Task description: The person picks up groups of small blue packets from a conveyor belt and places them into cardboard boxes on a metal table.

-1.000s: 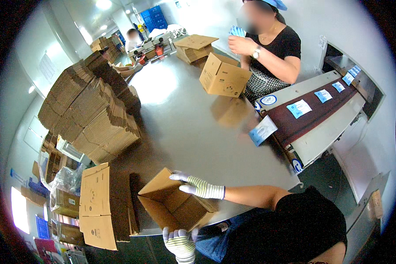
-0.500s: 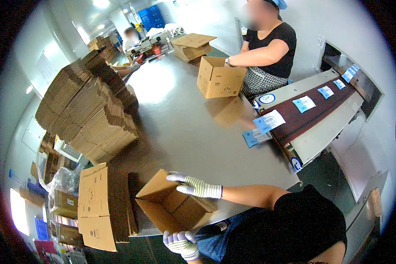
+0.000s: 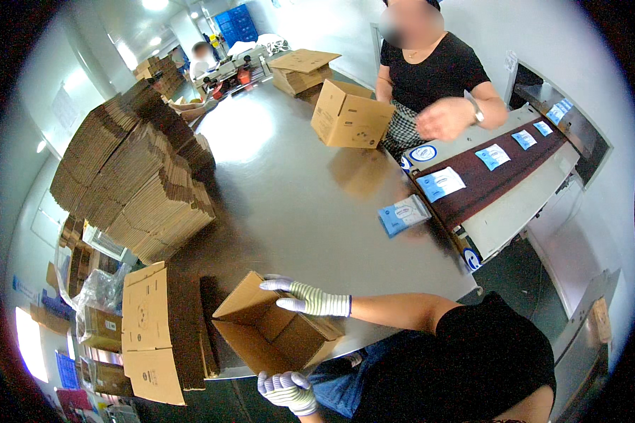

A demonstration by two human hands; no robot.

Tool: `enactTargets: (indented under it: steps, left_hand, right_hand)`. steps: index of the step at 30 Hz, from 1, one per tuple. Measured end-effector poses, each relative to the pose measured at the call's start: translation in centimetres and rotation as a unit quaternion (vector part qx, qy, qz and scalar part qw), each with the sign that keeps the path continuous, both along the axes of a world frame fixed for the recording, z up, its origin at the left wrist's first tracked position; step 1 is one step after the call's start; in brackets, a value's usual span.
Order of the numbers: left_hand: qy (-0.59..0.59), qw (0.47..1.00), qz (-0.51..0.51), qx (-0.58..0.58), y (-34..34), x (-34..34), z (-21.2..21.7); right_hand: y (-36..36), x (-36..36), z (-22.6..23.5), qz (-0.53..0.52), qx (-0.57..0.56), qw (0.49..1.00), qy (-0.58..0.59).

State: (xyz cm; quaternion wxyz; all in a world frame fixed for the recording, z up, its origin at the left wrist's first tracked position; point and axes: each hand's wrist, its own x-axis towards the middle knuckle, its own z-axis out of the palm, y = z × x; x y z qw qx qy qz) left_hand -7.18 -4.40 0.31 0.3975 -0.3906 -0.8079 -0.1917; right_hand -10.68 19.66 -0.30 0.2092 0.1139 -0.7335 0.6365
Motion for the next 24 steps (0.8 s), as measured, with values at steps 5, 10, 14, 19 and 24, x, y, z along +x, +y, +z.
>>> enactTargets:
  steps: [5,10,14,19,24]
  left_hand:
    - [-0.005,1.000,-0.002,0.001,-0.2,0.0,-0.2]
    - [-0.014,1.000,-0.006,0.003,-0.1,0.0,-0.3]
    - [-0.001,1.000,-0.001,0.007,-0.2,0.0,-0.4]
    - [-0.016,1.000,-0.008,0.000,-0.1,0.2,0.0]
    - [-0.003,1.000,0.004,0.001,0.0,0.2,-0.1]
  right_hand:
    - [0.1,0.3,0.4,-0.009,0.032,0.999,-0.002]
    - [0.2,-0.1,-0.3,-0.013,0.030,0.999,0.017]
    - [0.2,-0.1,-0.3,-0.010,0.027,0.999,0.024]
    - [0.2,-0.1,-0.6,-0.002,0.012,1.000,0.021]
    - [0.0,-0.4,-1.1,-0.004,-0.008,1.000,0.025]
